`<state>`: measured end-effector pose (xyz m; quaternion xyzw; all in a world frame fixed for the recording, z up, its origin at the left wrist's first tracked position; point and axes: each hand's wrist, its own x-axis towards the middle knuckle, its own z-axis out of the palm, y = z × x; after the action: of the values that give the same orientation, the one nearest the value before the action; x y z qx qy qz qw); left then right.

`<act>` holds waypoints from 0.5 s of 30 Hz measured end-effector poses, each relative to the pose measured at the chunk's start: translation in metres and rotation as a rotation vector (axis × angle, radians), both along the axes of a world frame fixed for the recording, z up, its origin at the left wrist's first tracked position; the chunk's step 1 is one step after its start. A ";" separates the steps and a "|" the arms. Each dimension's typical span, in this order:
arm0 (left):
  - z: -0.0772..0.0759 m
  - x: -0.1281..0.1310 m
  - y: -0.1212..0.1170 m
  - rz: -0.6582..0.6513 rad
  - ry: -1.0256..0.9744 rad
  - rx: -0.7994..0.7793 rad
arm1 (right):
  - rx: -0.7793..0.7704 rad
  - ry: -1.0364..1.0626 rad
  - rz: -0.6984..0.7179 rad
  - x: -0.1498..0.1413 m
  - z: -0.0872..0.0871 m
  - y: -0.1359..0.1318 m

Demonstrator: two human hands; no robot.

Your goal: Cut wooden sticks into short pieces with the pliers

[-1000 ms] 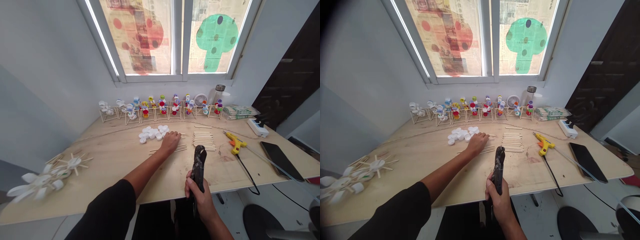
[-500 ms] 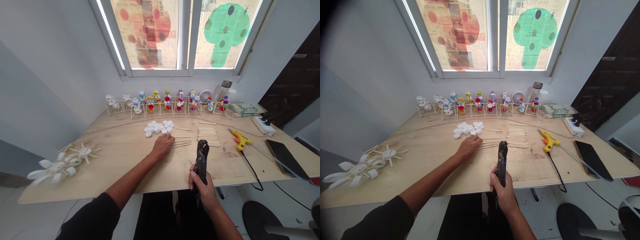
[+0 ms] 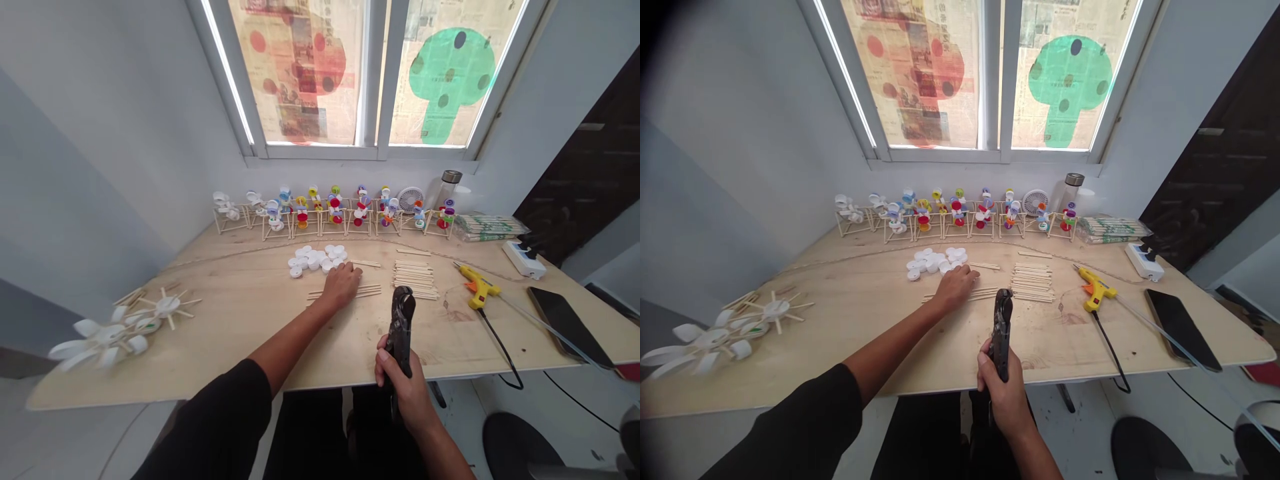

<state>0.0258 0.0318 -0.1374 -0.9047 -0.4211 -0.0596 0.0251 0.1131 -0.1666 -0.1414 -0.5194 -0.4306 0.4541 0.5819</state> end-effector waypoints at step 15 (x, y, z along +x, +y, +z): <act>0.001 -0.015 -0.018 -0.125 0.099 -0.015 | -0.005 -0.044 0.024 0.001 0.000 -0.001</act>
<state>0.0107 0.0139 -0.1361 -0.9312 -0.3626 -0.0131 0.0352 0.1139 -0.1675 -0.1412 -0.5255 -0.4482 0.4507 0.5655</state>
